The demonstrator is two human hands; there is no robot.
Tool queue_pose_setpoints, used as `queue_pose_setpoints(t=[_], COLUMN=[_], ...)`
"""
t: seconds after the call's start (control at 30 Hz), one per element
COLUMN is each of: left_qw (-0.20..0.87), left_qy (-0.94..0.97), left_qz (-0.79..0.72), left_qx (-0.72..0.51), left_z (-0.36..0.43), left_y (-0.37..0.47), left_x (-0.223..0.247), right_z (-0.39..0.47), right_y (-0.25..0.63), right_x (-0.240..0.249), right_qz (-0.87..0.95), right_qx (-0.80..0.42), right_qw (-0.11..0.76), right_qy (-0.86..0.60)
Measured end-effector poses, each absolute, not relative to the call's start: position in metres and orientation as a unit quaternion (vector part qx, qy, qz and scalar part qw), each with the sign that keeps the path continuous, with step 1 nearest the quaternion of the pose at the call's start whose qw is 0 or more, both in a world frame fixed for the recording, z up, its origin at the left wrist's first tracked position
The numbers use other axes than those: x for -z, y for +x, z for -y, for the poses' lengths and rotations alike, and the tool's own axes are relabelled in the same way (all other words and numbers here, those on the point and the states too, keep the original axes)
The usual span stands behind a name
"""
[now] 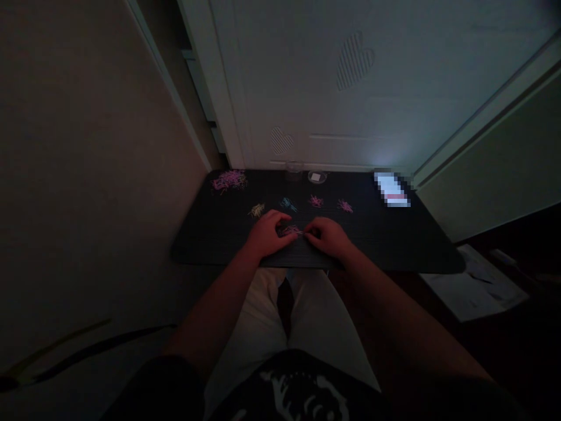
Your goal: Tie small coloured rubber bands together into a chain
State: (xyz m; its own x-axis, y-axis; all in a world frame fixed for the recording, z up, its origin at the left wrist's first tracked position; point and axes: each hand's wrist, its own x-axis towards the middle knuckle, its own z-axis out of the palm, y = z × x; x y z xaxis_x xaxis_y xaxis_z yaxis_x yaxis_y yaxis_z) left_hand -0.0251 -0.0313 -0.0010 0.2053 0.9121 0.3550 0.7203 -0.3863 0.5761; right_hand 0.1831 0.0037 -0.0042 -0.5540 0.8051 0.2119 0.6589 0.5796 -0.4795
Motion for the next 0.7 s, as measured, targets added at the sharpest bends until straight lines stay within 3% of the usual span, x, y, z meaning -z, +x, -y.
queue_pose_setpoints(t=[0.17, 0.7], left_qw=[0.151, 0.188], left_qy=[0.781, 0.77], left_qz=[-0.537, -0.533], left_qx=[-0.282, -0.295], left_z=[0.0304, 0.0317], left_y=[-0.023, -0.0212], left_x=[0.003, 0.0029], right_z=[-0.0063, -0.0029], right_y=[0.1807, 0.1844], right_x=[0.0075, 0.0119], right_qz=[0.852, 0.833], right_qx=[-0.174, -0.198], right_qw=[0.21, 0.263], right_qy=[-0.446, -0.444])
